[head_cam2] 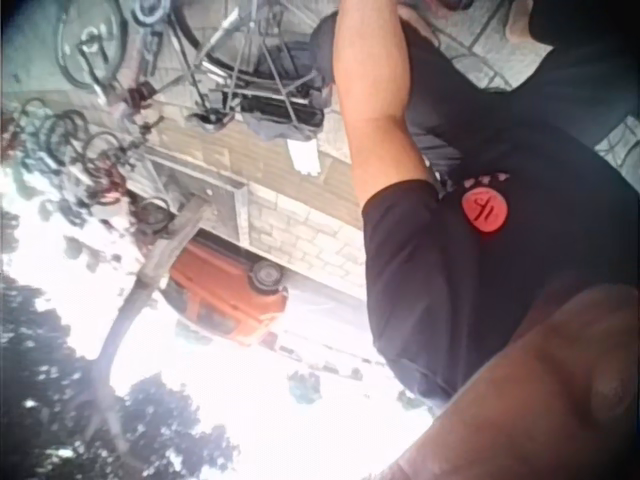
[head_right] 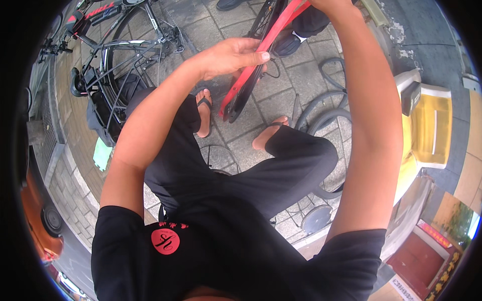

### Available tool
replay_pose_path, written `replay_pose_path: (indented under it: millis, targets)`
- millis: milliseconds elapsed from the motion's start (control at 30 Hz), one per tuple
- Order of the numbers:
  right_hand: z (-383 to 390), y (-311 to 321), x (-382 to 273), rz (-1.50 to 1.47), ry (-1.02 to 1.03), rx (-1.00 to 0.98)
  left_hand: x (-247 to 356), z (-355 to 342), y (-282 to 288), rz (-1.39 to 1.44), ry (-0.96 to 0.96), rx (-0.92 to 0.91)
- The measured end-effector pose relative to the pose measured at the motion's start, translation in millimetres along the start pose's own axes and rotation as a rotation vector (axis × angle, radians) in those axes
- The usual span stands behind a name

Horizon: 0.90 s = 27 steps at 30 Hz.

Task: The person removes a red rim tape from a bicycle wheel, inspects it, and then walks into a shop to retrieve a new orange rim tape from a wall rack.

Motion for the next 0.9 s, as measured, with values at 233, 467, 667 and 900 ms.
replay_pose_path:
  millis: [233, 467, 667, 900]
  targets:
    - [-13.2, 24.5, -9.8, -0.029, 0.016, 0.296, 3.9, -4.3, 2.0, -0.05, 0.032, 0.1]
    - [101.8, 8.1, -13.5, -0.715, -0.688, 0.442, 15.4, -7.2, -7.5, 0.064, -0.009, 0.082]
    - [233.1, -61.5, -147.5, -1.419, -1.117, 0.035, 24.6, -5.1, -16.5, 0.065, 0.035, 0.172]
    - [248.2, -76.1, -172.3, -1.491, -1.138, -0.011, 19.6, -1.4, -6.9, -0.298, -0.192, 0.431]
Point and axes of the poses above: each hand's wrist, its own z-axis away from the middle knuckle, its own y-axis out of the back of the hand, x = y × z, the point moved 9 cm from there along -z, towards the middle knuckle, and after that the axes turned 2 degrees about -y, right-handed, at the moved point
